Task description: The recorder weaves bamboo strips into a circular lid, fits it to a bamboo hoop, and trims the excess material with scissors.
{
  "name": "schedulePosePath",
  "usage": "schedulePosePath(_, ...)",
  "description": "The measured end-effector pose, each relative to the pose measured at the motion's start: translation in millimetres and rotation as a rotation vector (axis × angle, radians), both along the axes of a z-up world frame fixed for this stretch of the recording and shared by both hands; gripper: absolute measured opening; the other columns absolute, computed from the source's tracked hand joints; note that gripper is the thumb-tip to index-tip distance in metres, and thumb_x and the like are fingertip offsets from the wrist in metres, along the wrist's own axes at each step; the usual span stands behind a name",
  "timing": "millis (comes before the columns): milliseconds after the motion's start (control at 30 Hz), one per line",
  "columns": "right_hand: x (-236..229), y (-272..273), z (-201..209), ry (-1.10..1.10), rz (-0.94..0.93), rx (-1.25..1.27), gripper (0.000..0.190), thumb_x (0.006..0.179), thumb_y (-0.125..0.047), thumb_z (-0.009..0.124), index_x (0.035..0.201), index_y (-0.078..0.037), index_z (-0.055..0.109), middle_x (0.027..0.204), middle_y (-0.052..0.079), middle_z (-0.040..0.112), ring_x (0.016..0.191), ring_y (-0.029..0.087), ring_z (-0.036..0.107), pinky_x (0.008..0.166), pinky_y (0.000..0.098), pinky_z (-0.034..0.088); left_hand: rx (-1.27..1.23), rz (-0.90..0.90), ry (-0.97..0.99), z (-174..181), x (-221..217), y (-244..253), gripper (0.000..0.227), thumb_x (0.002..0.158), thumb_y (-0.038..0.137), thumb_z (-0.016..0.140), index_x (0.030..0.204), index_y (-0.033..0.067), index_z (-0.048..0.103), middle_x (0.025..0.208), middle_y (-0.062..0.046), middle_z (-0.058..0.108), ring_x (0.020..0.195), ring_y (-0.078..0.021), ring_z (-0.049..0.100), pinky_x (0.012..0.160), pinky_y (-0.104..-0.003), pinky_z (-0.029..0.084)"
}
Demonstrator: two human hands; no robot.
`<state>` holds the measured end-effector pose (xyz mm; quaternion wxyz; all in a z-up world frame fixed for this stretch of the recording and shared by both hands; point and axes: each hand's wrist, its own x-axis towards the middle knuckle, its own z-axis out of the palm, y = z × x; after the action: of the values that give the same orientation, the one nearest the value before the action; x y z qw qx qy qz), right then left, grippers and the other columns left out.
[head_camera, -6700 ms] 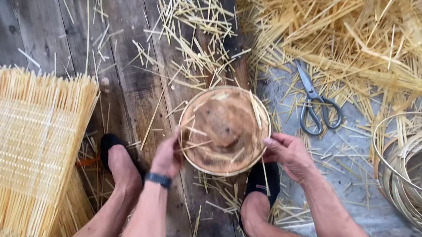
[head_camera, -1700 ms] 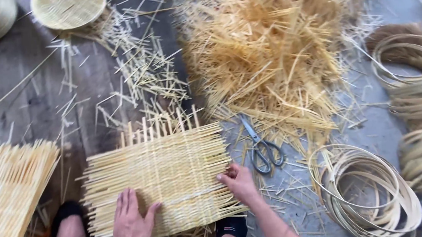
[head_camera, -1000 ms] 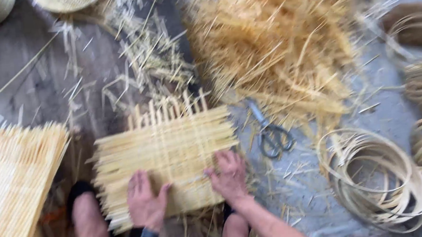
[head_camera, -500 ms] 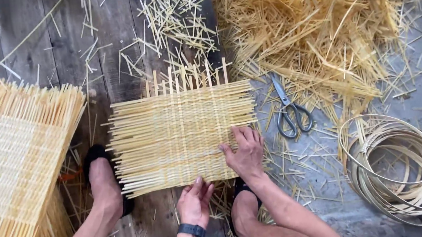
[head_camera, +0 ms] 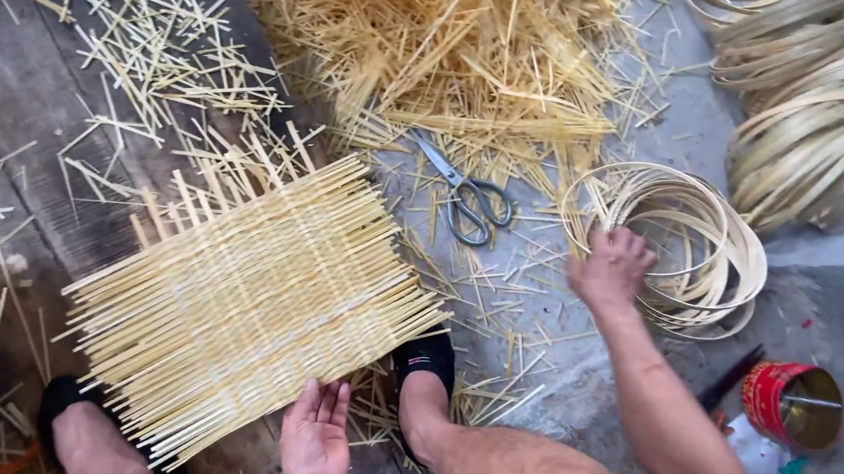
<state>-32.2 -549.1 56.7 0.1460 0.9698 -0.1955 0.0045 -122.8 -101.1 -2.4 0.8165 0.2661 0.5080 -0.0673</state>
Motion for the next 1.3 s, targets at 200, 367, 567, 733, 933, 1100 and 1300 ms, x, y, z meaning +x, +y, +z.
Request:
schedulePosePath(200, -53.1, -65.8, 9.4, -0.130, 0.087, 0.191, 0.009, 0.093, -0.020, 0.074, 0.093, -0.013, 0.080, 0.103, 0.007, 0.072, 0.100, 0.025, 0.064, 0.103, 0.0442, 0.042, 0.022, -0.416, 0.258, 1.8, -22.5, -18.0, 0.031, 0.093, 0.031, 0.078, 0.086, 0.0041, 0.065, 0.078, -0.012, 0.064, 0.069, -0.0255, 0.065, 0.062, -0.039, 0.054)
schedulePosePath(367, -13.3, 37.5, 150.5, -0.363, 0.243, 0.623, 0.008, 0.094, -0.014, 0.076, 0.101, -0.009, 0.078, 0.098, 0.007, 0.073, 0.089, 0.022, 0.067, 0.080, 0.0354, 0.054, 0.759, -0.923, -0.349, 152.0, 42.7, -80.6, 0.026, 0.087, 0.022, 0.078, 0.105, 0.0030, 0.076, 0.091, -0.010, 0.077, 0.080, -0.0202, 0.071, 0.073, -0.032, 0.058)
schedulePosePath(567, 28.9, 158.6, 233.3, -0.194, 0.295, 1.448, 0.016, 0.087, -0.016, 0.081, 0.101, -0.009, 0.080, 0.082, 0.004, 0.075, 0.070, 0.010, 0.067, 0.062, 0.0253, 0.055, 0.688, -0.628, -1.088, 234.5, 87.9, -116.6, 0.040, 0.100, 0.015, 0.068, 0.137, -0.0001, 0.064, 0.113, -0.010, 0.069, 0.098, -0.0148, 0.066, 0.084, -0.027, 0.054)
schedulePosePath(733, 58.8, 213.3, 298.6, -0.292, 0.961, 0.958, 0.029, 0.083, -0.021, 0.085, 0.106, -0.006, 0.078, 0.083, 0.007, 0.068, 0.072, 0.020, 0.062, 0.063, 0.0317, 0.050, 0.483, -0.545, -0.846, 248.9, 81.6, -57.9, 0.032, 0.101, 0.015, 0.066, 0.129, -0.0002, 0.073, 0.088, 0.000, 0.065, 0.067, -0.0044, 0.054, 0.055, -0.020, 0.044)
schedulePosePath(933, 76.7, 247.5, 278.0, -0.278, 1.485, 0.794, 0.024, 0.084, -0.018, 0.084, 0.103, -0.008, 0.074, 0.098, 0.008, 0.065, 0.088, 0.026, 0.067, 0.074, 0.0401, 0.055, 0.139, -0.524, -0.661, 267.5, 87.0, 6.0, 0.027, 0.097, 0.015, 0.067, 0.116, -0.0021, 0.077, 0.065, 0.004, 0.054, 0.050, -0.0042, 0.039, 0.041, -0.019, 0.029)
schedulePosePath(1100, 81.3, 271.0, 251.7, -0.036, 1.524, 0.885, 0.010, 0.090, -0.012, 0.072, 0.098, -0.006, 0.068, 0.098, 0.008, 0.062, 0.093, 0.025, 0.066, 0.077, 0.0374, 0.057, -0.023, -0.698, -0.370, 291.5, 124.1, 33.9, 0.033, 0.095, 0.030, 0.050, 0.100, 0.0046, 0.070, 0.065, -0.003, 0.059, 0.049, -0.0112, 0.048, 0.042, -0.026, 0.033)
schedulePosePath(1300, 67.2, 310.9, 229.1, -0.168, 1.529, 0.732, 0.016, 0.087, -0.012, 0.068, 0.095, 0.002, 0.064, 0.101, 0.012, 0.058, 0.096, 0.025, 0.063, 0.079, 0.0355, 0.059, -0.092, -0.834, -0.441, 243.7, 128.8, 43.6, 0.071, 0.103, 0.074, 0.035, 0.072, 0.0122, 0.049, 0.049, 0.003, 0.035, 0.035, -0.0103, 0.028, 0.031, -0.028, 0.024)
